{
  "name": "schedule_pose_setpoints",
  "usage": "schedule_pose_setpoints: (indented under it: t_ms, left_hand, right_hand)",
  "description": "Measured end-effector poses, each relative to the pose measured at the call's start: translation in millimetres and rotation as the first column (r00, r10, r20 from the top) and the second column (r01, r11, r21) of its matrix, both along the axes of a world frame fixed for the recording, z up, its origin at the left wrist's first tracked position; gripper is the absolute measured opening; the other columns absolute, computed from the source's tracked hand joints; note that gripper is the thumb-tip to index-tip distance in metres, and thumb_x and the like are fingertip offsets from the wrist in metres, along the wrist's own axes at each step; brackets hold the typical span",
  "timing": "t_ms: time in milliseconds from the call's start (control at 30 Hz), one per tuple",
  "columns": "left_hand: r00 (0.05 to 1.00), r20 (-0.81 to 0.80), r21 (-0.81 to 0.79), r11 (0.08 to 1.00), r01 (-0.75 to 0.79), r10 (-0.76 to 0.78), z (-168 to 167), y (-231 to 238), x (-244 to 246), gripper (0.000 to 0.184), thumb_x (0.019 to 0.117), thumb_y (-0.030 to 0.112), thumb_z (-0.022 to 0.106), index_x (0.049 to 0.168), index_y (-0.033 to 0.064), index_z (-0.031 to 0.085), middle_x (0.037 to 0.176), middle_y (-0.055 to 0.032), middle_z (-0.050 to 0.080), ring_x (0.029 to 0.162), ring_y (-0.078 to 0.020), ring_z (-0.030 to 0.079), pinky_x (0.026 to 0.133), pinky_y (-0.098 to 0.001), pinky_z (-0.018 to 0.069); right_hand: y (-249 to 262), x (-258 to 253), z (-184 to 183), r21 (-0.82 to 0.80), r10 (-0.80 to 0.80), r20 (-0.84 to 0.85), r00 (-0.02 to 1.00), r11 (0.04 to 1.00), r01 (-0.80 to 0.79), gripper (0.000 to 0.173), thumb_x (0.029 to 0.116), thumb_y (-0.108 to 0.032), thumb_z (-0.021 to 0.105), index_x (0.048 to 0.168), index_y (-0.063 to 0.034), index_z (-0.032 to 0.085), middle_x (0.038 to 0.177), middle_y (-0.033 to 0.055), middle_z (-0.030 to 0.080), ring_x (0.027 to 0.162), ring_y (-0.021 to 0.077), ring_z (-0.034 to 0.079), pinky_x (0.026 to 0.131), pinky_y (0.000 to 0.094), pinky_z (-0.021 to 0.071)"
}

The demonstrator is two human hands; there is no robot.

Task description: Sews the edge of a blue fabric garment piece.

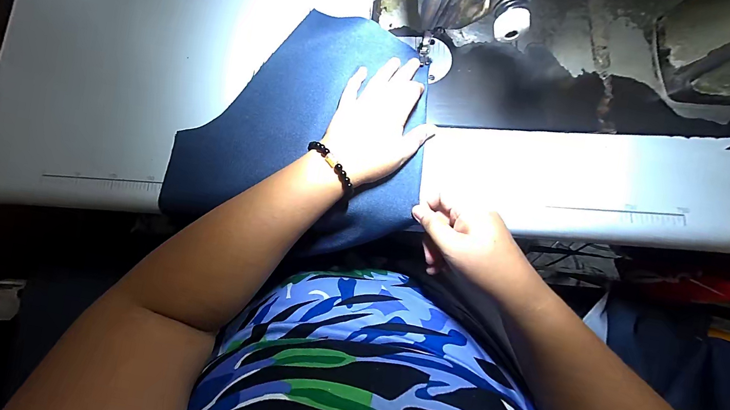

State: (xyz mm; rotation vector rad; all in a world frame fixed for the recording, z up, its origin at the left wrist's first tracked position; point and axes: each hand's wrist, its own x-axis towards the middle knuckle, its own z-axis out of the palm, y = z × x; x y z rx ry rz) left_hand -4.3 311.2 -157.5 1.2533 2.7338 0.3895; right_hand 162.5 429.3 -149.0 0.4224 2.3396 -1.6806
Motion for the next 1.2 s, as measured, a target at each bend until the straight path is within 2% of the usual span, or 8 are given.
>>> schedule_pose_setpoints:
  t_ms: [233, 467, 800, 967, 1033, 1100, 1133, 1200]
  left_hand:
    - [1.000, -0.004, -0.001, 1.000, 0.003, -0.003, -0.5, 1.2, -3.8, 0.067, 0.1042, 0.057, 0.035, 0.149, 0.0098, 0.051, 0.169, -0.0053, 0.030, 0.158, -0.0248, 0.022, 0.124, -0.0590, 0.0124]
    - [1.000, 0.001, -0.014, 1.000, 0.026, -0.026, 0.7, 3.9, -10.9, 0.067, 0.1045, 0.057, 0.035, 0.149, 0.0087, 0.049, 0.170, -0.0074, 0.027, 0.159, -0.0252, 0.018, 0.125, -0.0595, 0.0090]
    - [0.998, -0.037, -0.018, 0.999, 0.049, -0.050, 0.6, 5.8, -19.4, 0.068, 0.1042, 0.057, 0.035, 0.151, 0.0087, 0.048, 0.169, -0.0100, 0.028, 0.158, -0.0272, 0.019, 0.124, -0.0604, 0.0109]
    - [0.999, -0.022, 0.043, 0.998, 0.044, -0.043, -3.8, 4.5, -23.4, 0.069, 0.1012, 0.060, 0.040, 0.146, 0.0092, 0.052, 0.166, -0.0174, 0.031, 0.156, -0.0342, 0.025, 0.123, -0.0603, 0.0166]
    - [0.998, 0.056, 0.092, 0.996, 0.004, -0.009, 3.5, 5.9, -25.4, 0.054, 0.1024, 0.048, 0.045, 0.140, 0.0094, 0.056, 0.162, -0.0170, 0.038, 0.153, -0.0356, 0.030, 0.116, -0.0630, 0.0245]
    - [0.991, 0.121, 0.122, 0.990, -0.072, 0.057, 13.6, 10.3, -31.3, 0.035, 0.1048, 0.026, 0.047, 0.132, 0.0079, 0.058, 0.149, -0.0153, 0.051, 0.141, -0.0370, 0.042, 0.102, -0.0633, 0.0348]
    - [0.988, 0.128, 0.125, 0.987, -0.105, 0.089, 17.0, 13.4, -37.1, 0.032, 0.1046, 0.018, 0.047, 0.132, 0.0070, 0.058, 0.141, -0.0154, 0.056, 0.135, -0.0381, 0.046, 0.098, -0.0619, 0.0385]
    - [0.991, 0.090, 0.125, 0.986, -0.107, 0.096, 20.4, 19.2, -53.4, 0.032, 0.1040, 0.010, 0.047, 0.132, 0.0014, 0.058, 0.134, -0.0198, 0.059, 0.130, -0.0393, 0.052, 0.105, -0.0553, 0.0422]
  right_hand:
    - [0.2, -3.2, 6.8, -0.013, -0.001, 0.066, 0.998, 1.000, 0.002, 0.021, 0.1095, -0.018, 0.050, 0.094, -0.0054, 0.057, 0.056, 0.0020, 0.059, 0.045, 0.0079, 0.061, 0.047, 0.0232, 0.0559]
    - [1.0, -9.5, 10.5, -0.053, -0.015, 0.136, 0.991, 0.998, 0.022, 0.024, 0.1109, -0.021, 0.046, 0.097, -0.0031, 0.054, 0.053, 0.0036, 0.056, 0.042, 0.0088, 0.059, 0.044, 0.0231, 0.0543]
    - [-2.5, -15.4, 12.7, -0.045, -0.059, 0.174, 0.983, 0.997, 0.068, 0.029, 0.1121, -0.024, 0.043, 0.097, -0.0021, 0.053, 0.051, 0.0035, 0.052, 0.039, 0.0083, 0.055, 0.040, 0.0223, 0.0509]
    - [-1.1, -16.0, 12.9, -0.065, -0.051, 0.188, 0.981, 0.996, 0.065, 0.030, 0.1121, -0.026, 0.042, 0.097, -0.0023, 0.053, 0.052, 0.0044, 0.053, 0.039, 0.0091, 0.057, 0.040, 0.0230, 0.0520]
    - [-0.9, -16.7, 13.3, -0.085, -0.053, 0.191, 0.980, 0.994, 0.070, 0.029, 0.1122, -0.024, 0.042, 0.097, -0.0021, 0.053, 0.052, 0.0046, 0.054, 0.039, 0.0094, 0.057, 0.040, 0.0231, 0.0523]
    - [-3.4, -16.5, 13.5, -0.102, -0.068, 0.198, 0.978, 0.991, 0.090, 0.028, 0.1123, -0.023, 0.042, 0.098, -0.0017, 0.052, 0.051, 0.0040, 0.052, 0.039, 0.0088, 0.056, 0.040, 0.0220, 0.0513]
    - [-4.3, -16.4, 14.0, -0.105, -0.073, 0.204, 0.976, 0.990, 0.096, 0.028, 0.1123, -0.024, 0.042, 0.098, -0.0016, 0.052, 0.051, 0.0038, 0.052, 0.039, 0.0087, 0.056, 0.040, 0.0216, 0.0510]
    - [-3.5, -16.7, 13.8, -0.105, -0.065, 0.208, 0.976, 0.991, 0.088, 0.029, 0.1123, -0.025, 0.042, 0.098, -0.0020, 0.052, 0.051, 0.0038, 0.053, 0.039, 0.0087, 0.057, 0.041, 0.0215, 0.0511]
